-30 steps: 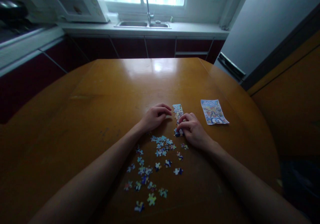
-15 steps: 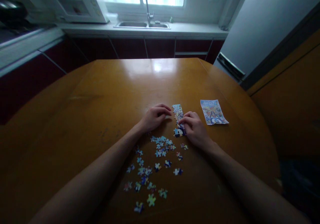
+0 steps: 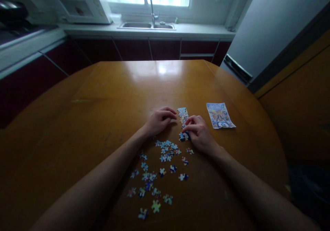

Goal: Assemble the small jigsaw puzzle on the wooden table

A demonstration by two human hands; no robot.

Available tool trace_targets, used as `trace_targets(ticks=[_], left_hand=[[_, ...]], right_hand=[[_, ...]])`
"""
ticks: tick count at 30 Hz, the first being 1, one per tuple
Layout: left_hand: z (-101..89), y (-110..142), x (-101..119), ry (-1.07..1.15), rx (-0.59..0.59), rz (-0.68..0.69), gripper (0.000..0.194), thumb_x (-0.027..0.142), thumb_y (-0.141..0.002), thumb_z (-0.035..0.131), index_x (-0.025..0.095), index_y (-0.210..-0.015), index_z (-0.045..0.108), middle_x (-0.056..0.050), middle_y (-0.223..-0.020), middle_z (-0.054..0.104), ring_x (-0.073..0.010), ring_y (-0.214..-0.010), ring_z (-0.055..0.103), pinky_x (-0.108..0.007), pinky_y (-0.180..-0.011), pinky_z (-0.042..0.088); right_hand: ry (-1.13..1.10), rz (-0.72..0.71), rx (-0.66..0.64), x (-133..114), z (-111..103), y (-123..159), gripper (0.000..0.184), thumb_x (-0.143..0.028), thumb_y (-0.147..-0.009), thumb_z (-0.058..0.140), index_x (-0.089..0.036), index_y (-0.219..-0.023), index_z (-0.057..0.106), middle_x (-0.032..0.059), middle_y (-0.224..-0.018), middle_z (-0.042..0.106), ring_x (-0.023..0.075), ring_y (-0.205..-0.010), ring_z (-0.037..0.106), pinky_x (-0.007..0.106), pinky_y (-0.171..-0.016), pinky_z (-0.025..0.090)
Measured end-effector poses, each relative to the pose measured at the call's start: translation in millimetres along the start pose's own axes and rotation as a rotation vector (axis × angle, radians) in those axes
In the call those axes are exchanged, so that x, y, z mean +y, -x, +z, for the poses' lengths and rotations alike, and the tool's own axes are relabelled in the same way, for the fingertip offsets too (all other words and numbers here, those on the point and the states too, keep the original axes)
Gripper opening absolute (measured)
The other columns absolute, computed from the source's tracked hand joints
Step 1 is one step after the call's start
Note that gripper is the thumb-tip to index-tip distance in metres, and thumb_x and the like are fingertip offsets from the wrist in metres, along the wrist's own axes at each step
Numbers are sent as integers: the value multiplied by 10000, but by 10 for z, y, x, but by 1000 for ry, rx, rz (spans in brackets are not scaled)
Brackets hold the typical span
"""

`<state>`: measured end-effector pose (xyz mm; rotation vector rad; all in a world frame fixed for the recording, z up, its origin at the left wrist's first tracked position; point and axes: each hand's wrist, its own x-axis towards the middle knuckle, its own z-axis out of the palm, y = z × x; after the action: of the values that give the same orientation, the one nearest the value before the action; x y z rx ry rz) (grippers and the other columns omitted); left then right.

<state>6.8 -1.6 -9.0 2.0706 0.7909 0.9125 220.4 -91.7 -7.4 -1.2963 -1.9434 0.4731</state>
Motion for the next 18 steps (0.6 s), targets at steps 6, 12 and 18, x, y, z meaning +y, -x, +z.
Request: trace_targets(ticks=[6, 12, 18], left_hand=[[3, -3, 4, -1, 3, 0, 253, 86, -861, 545, 207, -897, 765, -63, -1061, 698, -174, -1002, 655, -374, -950, 530], [-2, -4, 11, -15, 2, -2, 253, 96, -863, 540, 212, -891, 764, -66, -1054, 699, -175, -995, 655, -371, -935, 533], [-7, -2, 36, -6, 1, -8, 277, 82, -855, 519, 209, -885, 763, -70, -1062, 696, -180, -1017, 653, -383, -952, 523]], right_hand=[[20, -22, -32, -5, 11, 3, 292, -57, -854, 592, -270, -758, 766, 50, -990, 628, 233, -996, 519, 439, -883, 425], [-38, -8, 34, -24, 16, -4, 305, -42, -855, 566, -268, -769, 750, 45, -946, 615, 222, -973, 525, 419, -881, 440], [-108, 91, 163, 17, 24, -11, 307, -46, -866, 525, -243, -787, 747, 56, -894, 609, 217, -932, 542, 391, -837, 460]])
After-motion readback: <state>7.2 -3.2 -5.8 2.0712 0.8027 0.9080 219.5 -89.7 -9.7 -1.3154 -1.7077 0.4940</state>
